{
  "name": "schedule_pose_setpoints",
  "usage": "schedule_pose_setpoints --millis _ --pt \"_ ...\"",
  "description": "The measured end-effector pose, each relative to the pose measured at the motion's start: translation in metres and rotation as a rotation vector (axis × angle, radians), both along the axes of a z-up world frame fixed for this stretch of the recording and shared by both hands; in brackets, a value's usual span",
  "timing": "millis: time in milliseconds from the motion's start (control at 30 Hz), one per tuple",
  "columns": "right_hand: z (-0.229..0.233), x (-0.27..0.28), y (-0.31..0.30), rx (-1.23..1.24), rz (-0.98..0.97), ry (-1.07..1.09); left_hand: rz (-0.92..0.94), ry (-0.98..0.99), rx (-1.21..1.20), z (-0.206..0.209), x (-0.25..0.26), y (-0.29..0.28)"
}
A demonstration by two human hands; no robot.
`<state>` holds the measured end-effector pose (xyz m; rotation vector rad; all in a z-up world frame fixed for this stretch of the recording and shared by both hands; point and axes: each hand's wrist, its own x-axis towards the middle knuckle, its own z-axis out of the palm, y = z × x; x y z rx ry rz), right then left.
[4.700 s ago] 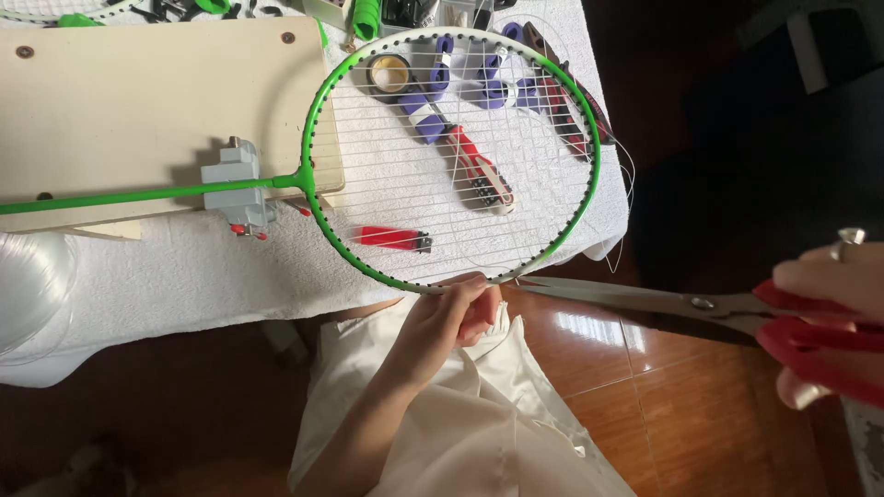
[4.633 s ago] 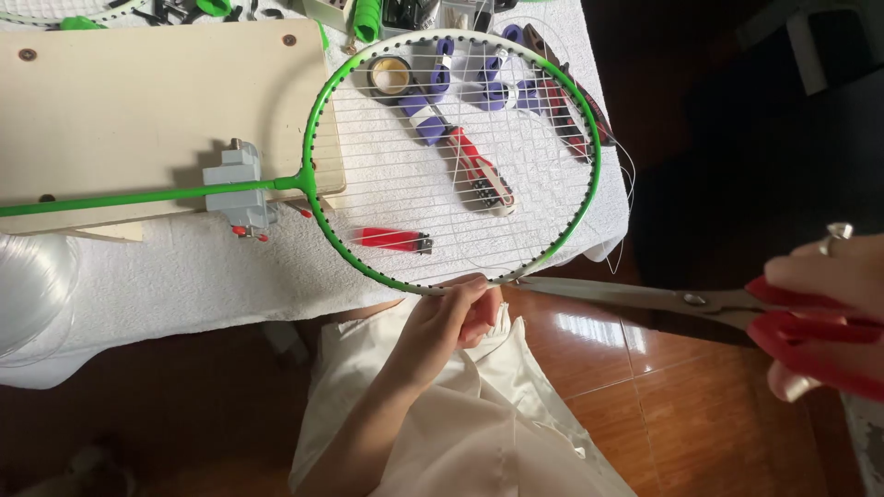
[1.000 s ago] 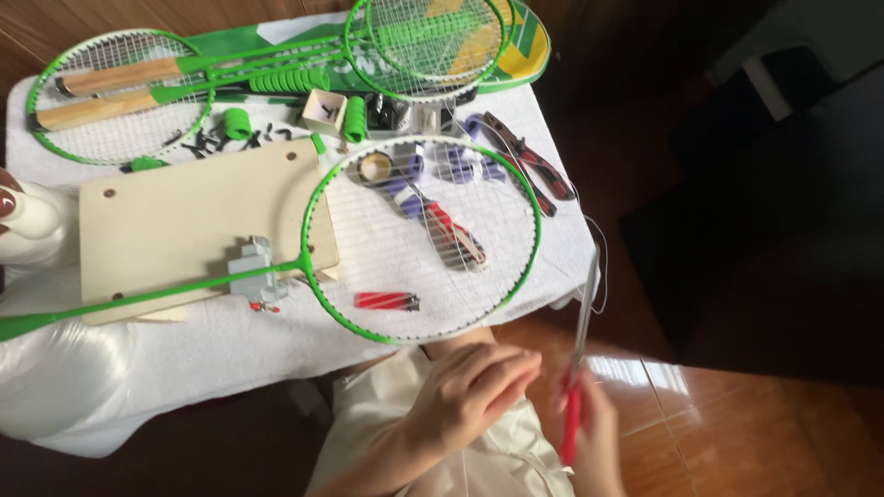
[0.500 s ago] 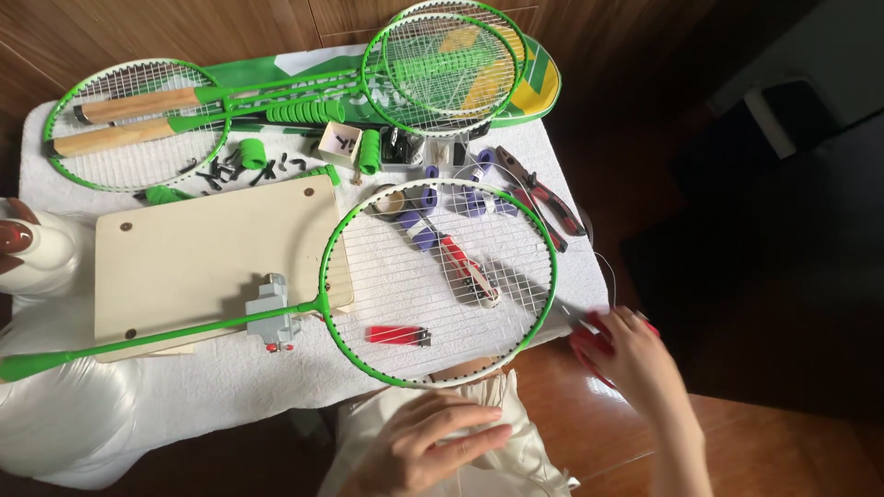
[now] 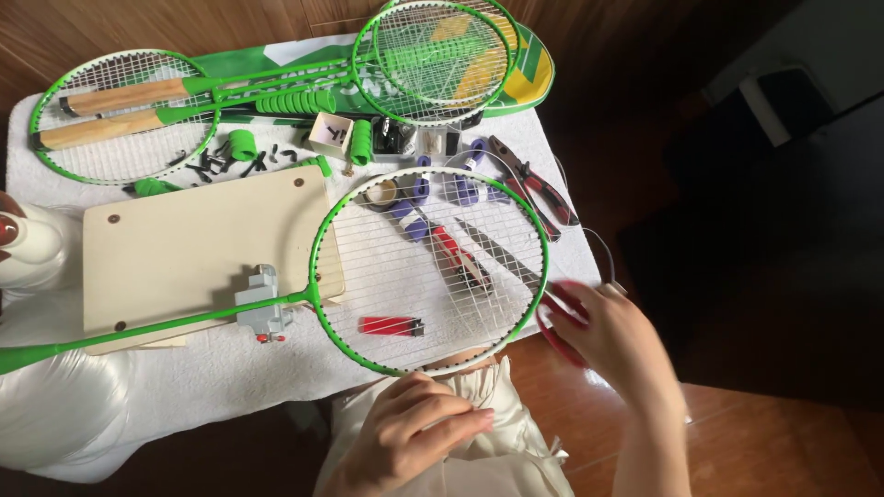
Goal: The recorder is stringing a badminton racket manually using strings and scissors at a workbench.
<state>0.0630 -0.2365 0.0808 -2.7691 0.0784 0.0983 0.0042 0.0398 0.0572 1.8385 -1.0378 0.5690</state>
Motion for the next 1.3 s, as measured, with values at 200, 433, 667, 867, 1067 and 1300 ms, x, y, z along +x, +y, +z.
schedule_pose_setpoints --millis 200,433,667,867,1067,1300 --pt "-0.030 -0.098 -0.090 0.017 -0.158 0.142 0.029 0.050 -0.041 -0.012 -0.005 -0.009" --pt "-0.087 -0.134 -0.103 0.338 -0.254 0.316 -0.031 0.062 -0.053 -0.017 -0.003 -0.014" --pt "-0.079 -0.050 0.052 0.430 -0.077 0.077 -0.025 0.082 -0.065 -0.015 -0.005 -0.013" --pt "-0.092 -0.002 0.102 0.411 0.246 -0.362 -0.009 0.093 -0.048 -0.015 -0.008 -0.012" --pt "-0.151 -0.022 0.072 0.424 0.156 -0.536 -0.152 0.632 -0.073 -0.071 -0.028 0.005" --pt "-0.163 -0.072 0.040 0.625 0.271 -0.804 -0.199 1.291 -0.404 -0.133 -0.027 -0.011"
